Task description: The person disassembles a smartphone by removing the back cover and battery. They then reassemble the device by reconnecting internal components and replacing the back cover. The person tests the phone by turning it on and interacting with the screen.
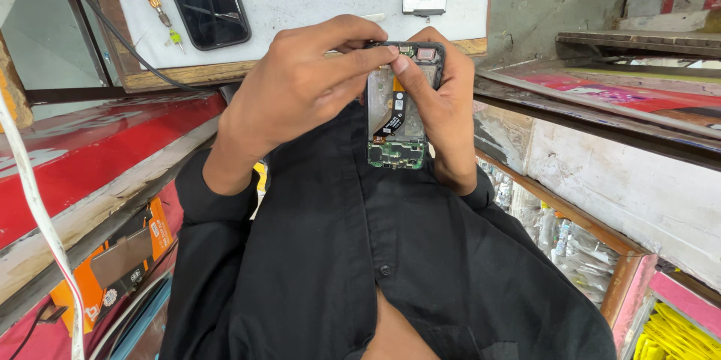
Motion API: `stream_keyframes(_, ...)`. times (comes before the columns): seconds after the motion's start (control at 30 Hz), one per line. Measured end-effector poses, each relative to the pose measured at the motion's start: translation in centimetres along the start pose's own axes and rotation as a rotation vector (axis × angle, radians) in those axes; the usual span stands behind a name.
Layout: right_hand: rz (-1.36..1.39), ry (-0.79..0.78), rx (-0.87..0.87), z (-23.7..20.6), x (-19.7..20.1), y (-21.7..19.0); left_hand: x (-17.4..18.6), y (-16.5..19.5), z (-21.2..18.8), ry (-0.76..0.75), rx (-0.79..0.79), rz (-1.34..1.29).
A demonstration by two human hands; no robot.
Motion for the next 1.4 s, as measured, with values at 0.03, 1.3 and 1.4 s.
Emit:
stream_keyframes(0.03, -0.005, 0.002, -0.001, 0.0, 0.0, 0.0, -0.1, 0.0, -0.1, 0.009, -0.025, 0.016)
stream_keyframes(1.3, -0.391, 0.226, 0.297, -1.3, -1.8, -2.3, -4.2, 2.1, -1.9, 0.537, 0.084, 0.331)
stream_keyframes(1.4, -0.408, 0.249, 0.337, -1.3, -2.0, -2.5, -4.5, 1.9, -1.9, 0.564, 0.078, 0.341)
Point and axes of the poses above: each hand's wrist, its own z-axis towards the middle knuckle, its own x-axis out of the back of the hand, y = z × x, the point moved 4 cm from there along z, towards the middle knuckle, and after that the axes turned 8 degrees about y, right-handed, at the moved point
